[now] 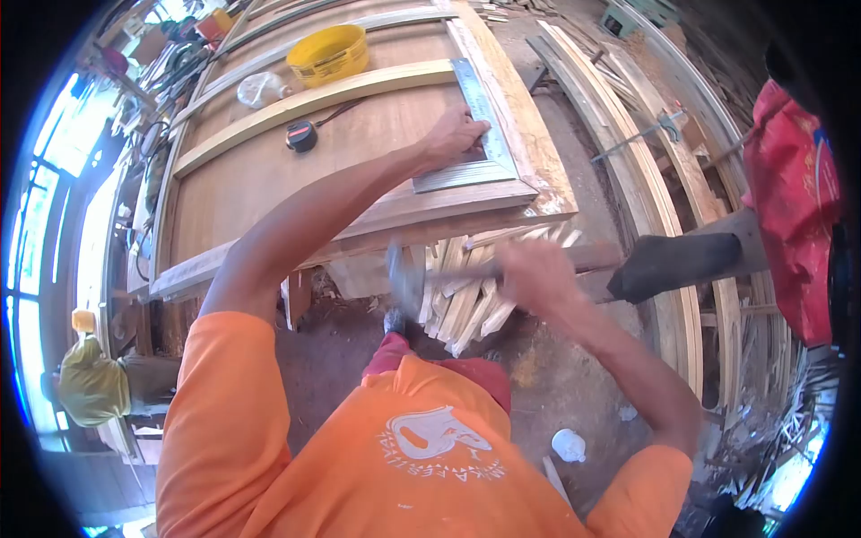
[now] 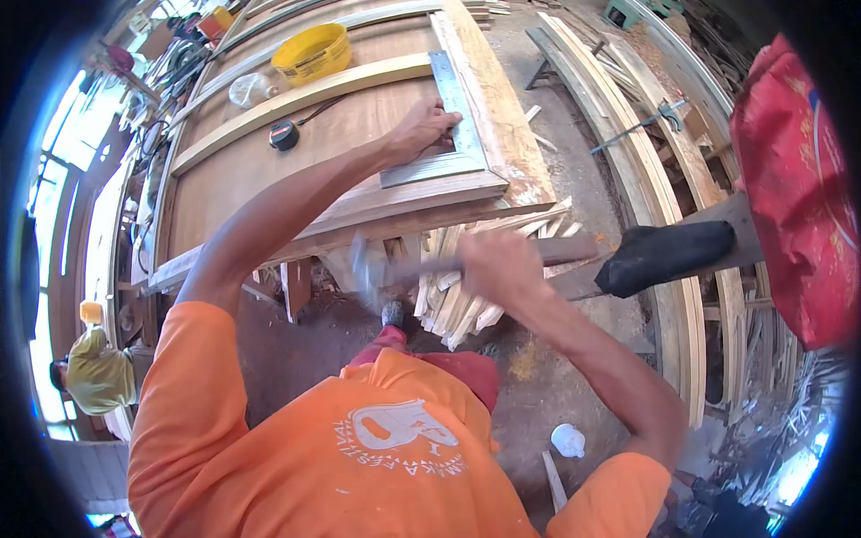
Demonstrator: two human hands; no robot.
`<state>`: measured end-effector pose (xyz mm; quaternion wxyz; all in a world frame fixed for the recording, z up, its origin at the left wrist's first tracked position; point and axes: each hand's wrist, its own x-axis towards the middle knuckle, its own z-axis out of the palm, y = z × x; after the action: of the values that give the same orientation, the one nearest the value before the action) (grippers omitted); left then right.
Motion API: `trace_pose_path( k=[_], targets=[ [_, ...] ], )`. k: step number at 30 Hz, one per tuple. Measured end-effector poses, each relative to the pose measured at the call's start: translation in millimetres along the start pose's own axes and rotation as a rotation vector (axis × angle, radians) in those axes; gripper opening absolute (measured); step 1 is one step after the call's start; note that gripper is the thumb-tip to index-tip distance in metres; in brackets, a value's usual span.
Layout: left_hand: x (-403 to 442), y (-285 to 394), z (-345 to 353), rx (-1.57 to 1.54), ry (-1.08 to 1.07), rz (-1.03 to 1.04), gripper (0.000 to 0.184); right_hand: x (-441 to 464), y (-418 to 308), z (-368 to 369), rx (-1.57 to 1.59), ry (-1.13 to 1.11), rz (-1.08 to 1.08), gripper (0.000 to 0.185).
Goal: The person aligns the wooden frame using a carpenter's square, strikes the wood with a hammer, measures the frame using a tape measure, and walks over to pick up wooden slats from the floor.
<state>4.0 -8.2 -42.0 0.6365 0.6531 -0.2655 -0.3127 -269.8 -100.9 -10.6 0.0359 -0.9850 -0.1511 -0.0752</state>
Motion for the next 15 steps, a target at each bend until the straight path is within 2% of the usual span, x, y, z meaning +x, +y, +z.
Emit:
trace_pose_path(
  k=[1, 2, 3, 6, 9, 11, 12, 15],
  targets=[
    [0, -3, 0, 0.009, 0.016, -0.001, 0.025, 6, 7, 3, -0.063, -0.050, 0.214, 0.013],
    [2, -5, -1, 0.020, 0.033, 0.000, 0.027, 9, 17, 5, -0.063, 0.091, 0.114, 0.010],
    [4, 1, -4, 0.020, 0.035, 0.011, 0.027, 11, 19, 1, -0.072, 0.097, 0.109, 0.010],
    [3, -2, 0, 0.021, 0.008, 0.015, 0.028, -1, 7, -3, -0.068, 0.044, 0.157, 0.011],
    [5, -10, -5, 0.001, 0.033, 0.021, 0.028, -9, -3, -2, -0.017, 0.106, 0.068, 0.015],
    [7, -12, -9, 0.001, -0.026, 0.024, 0.028, -15, -6, 0, 0.097, 0.063, -0.072, 0.021],
    [5, -9, -6, -0.017, 0.002, -0.011, 0.030, -16, -9, -5, 0.099, 0.011, -0.057, 0.029],
    [1, -1, -4, -0.017, -0.007, -0.009, 0.029, -12, -7, -11, 0.100, 0.006, -0.045, 0.029]
  ],
)
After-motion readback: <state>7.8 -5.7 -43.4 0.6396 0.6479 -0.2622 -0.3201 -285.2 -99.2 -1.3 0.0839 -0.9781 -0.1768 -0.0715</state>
